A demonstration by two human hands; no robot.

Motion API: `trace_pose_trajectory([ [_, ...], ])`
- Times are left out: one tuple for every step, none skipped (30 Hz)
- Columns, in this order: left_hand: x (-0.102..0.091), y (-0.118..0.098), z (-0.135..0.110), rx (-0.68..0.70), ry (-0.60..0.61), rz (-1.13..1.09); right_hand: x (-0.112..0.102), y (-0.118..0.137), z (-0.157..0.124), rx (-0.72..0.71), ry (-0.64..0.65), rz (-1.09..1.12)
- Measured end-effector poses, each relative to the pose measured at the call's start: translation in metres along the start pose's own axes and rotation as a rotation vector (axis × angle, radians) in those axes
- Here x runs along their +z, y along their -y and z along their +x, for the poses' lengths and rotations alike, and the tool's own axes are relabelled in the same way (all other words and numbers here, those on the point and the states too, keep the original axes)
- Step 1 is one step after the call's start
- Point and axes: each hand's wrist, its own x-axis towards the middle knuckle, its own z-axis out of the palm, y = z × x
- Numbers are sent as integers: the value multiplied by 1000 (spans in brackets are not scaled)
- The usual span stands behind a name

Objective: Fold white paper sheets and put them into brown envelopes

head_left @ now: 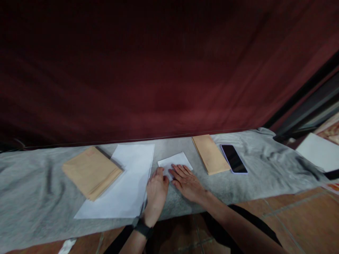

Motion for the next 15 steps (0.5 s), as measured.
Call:
trace_pose_trajectory([
  [3,-1,-1,57,-43,-9,1,0,0,3,-4,-5],
  [7,-2,-1,120,-75,-23,3,0,-1,6,-10,-9],
  [12,-4,-2,186,-89,-39,4,0,-1,8,-15,-15],
  [17,-6,-4,242,-88,-51,5,1,-2,12,-21,-21],
  [23,-7,-5,295,-79,-57,6,2,-2,16,-27,-29],
  [28,-8,-7,331,-73,-48,8,2,-3,20,-31,-38],
  [33,-8,-9,346,-66,-29,8,2,-3,23,-34,-46],
  [38,-8,-11,348,-58,-4,9,3,-3,22,-36,-54],
  [41,-6,-12,341,-54,22,9,2,-4,22,-38,-62],
  [44,-5,-13,336,-52,44,9,2,-4,24,-42,-68],
  [46,-3,-14,334,-53,62,9,1,-4,32,-47,-74],
  [47,-1,-15,329,-59,77,9,-1,-4,47,-54,-80],
  [47,1,-16,321,-65,89,9,-3,-4,68,-61,-86],
  [47,2,-16,310,-71,101,9,-5,-4,93,-70,-91],
  [47,3,-16,296,-77,112,9,-7,-4,117,-79,-96],
])
